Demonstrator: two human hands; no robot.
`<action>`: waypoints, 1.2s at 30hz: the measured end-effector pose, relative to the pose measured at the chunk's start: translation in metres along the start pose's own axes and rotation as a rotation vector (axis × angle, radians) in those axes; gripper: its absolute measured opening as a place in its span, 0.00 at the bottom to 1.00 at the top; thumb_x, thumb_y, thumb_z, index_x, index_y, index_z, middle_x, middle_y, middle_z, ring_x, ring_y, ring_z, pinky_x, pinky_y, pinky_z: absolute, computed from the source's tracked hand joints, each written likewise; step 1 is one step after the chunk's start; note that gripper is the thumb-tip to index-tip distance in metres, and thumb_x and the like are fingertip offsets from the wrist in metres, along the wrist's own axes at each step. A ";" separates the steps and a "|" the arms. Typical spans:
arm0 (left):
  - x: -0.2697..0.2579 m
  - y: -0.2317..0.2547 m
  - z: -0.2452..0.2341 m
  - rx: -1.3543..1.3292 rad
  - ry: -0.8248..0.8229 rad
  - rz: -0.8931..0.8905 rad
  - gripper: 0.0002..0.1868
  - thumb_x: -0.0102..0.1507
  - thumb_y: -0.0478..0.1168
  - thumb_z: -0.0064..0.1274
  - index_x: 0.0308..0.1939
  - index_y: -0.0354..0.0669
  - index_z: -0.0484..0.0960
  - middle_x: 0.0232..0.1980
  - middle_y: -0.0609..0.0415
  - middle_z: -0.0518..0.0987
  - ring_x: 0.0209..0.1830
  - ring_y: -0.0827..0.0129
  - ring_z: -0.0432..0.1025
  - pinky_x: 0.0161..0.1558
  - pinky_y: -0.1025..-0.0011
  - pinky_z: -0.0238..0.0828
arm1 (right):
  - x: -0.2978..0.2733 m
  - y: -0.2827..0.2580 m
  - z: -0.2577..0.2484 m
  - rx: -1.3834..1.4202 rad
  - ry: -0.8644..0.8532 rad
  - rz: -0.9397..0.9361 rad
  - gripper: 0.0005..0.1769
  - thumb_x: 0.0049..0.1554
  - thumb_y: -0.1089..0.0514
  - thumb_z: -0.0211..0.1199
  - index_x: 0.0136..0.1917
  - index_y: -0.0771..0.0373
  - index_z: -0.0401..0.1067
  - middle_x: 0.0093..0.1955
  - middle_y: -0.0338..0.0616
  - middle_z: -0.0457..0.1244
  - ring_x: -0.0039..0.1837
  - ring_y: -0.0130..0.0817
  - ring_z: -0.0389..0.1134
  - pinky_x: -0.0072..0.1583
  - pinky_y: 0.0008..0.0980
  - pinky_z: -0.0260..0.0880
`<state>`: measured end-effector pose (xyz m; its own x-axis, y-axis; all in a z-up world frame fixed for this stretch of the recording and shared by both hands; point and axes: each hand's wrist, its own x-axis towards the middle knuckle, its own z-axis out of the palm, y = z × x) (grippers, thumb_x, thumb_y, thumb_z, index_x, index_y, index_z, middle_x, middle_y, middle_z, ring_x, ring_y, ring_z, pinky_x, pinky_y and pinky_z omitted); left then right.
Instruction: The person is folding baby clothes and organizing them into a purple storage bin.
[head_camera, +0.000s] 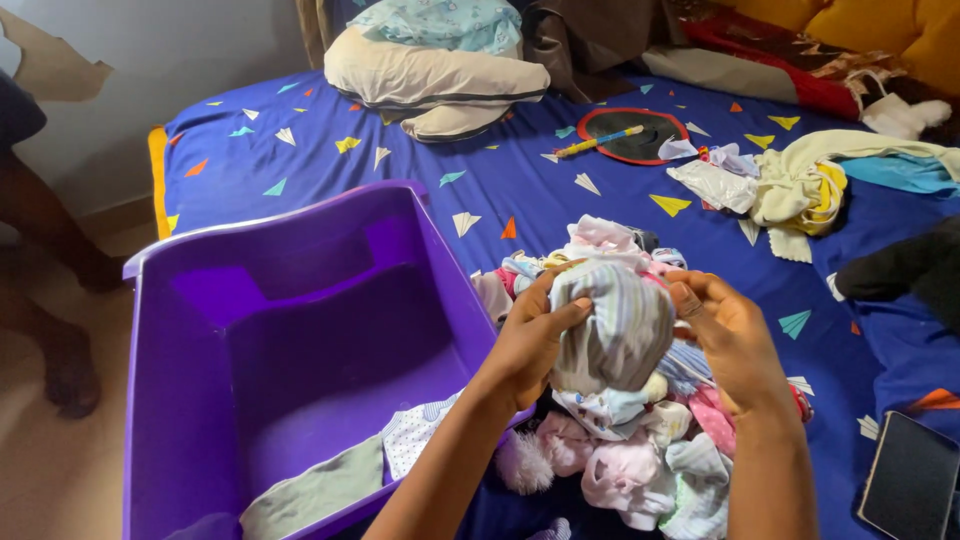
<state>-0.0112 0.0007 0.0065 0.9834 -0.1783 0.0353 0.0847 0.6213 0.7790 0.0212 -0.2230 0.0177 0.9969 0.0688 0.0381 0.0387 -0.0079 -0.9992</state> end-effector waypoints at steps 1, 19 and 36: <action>-0.002 0.005 0.004 -0.002 0.003 0.002 0.23 0.65 0.30 0.48 0.66 0.38 0.73 0.53 0.53 0.81 0.50 0.72 0.76 0.55 0.71 0.74 | 0.001 0.004 0.000 -0.001 -0.003 0.001 0.19 0.59 0.50 0.63 0.59 0.62 0.74 0.52 0.36 0.70 0.53 0.23 0.69 0.53 0.26 0.69; -0.021 -0.017 0.011 1.054 -0.048 0.407 0.63 0.47 0.60 0.71 0.75 0.25 0.59 0.68 0.28 0.69 0.71 0.39 0.65 0.69 0.55 0.62 | -0.014 -0.016 0.042 0.349 -0.020 -0.017 0.14 0.54 0.67 0.61 0.55 0.68 0.72 0.64 0.46 0.70 0.52 0.29 0.68 0.55 0.29 0.70; -0.002 -0.005 -0.004 -0.380 0.220 -0.189 0.15 0.68 0.44 0.45 0.52 0.39 0.80 0.46 0.51 0.83 0.42 0.66 0.79 0.48 0.65 0.78 | -0.005 0.032 0.040 -0.725 0.354 -0.253 0.14 0.56 0.66 0.62 0.53 0.60 0.84 0.48 0.47 0.67 0.43 0.29 0.67 0.43 0.33 0.67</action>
<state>-0.0125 0.0014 0.0000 0.9524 -0.1744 -0.2501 0.2774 0.8362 0.4730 0.0150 -0.1840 -0.0154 0.9102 -0.1610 0.3816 0.1776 -0.6806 -0.7109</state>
